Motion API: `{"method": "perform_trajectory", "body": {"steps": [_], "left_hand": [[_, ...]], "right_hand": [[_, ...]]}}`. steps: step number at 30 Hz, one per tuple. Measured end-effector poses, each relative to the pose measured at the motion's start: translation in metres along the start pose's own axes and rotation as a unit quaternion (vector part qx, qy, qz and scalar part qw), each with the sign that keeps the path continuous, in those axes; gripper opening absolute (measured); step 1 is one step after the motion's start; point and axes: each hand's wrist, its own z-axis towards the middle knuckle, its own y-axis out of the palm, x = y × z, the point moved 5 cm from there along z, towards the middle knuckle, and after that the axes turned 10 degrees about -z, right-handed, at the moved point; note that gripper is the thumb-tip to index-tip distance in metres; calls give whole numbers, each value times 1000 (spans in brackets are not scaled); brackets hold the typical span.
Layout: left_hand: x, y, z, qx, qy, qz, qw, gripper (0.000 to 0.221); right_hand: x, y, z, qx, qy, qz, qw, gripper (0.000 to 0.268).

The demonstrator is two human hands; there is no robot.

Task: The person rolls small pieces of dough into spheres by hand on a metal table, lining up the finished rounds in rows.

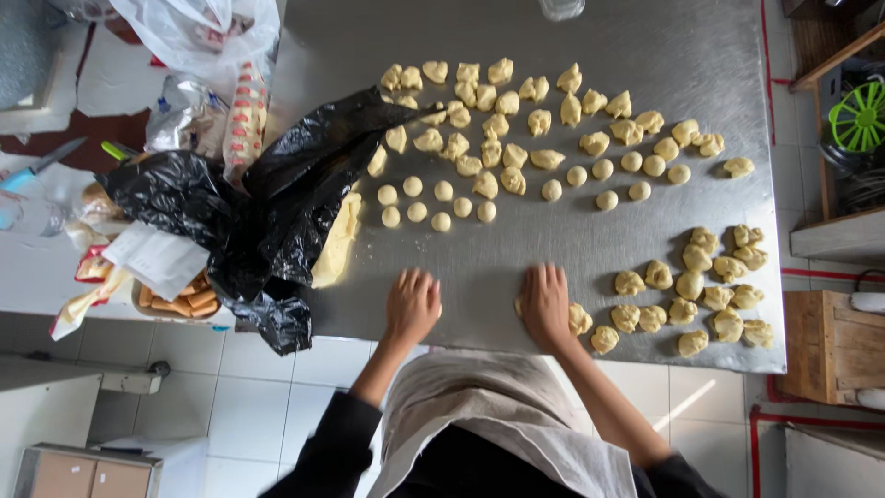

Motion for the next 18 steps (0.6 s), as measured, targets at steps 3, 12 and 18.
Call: {"method": "perform_trajectory", "body": {"steps": [3, 12, 18], "left_hand": [[25, 30, 34, 54, 36, -10, 998, 19], [9, 32, 7, -125, -73, 12, 989, 36], [58, 57, 41, 67, 9, -28, 997, 13]], "right_hand": [[-33, 25, 22, 42, 47, 21, 998, 10], [-4, -7, 1, -2, 26, 28, 999, 9], [-55, 16, 6, 43, -37, 102, 993, 29]]}}
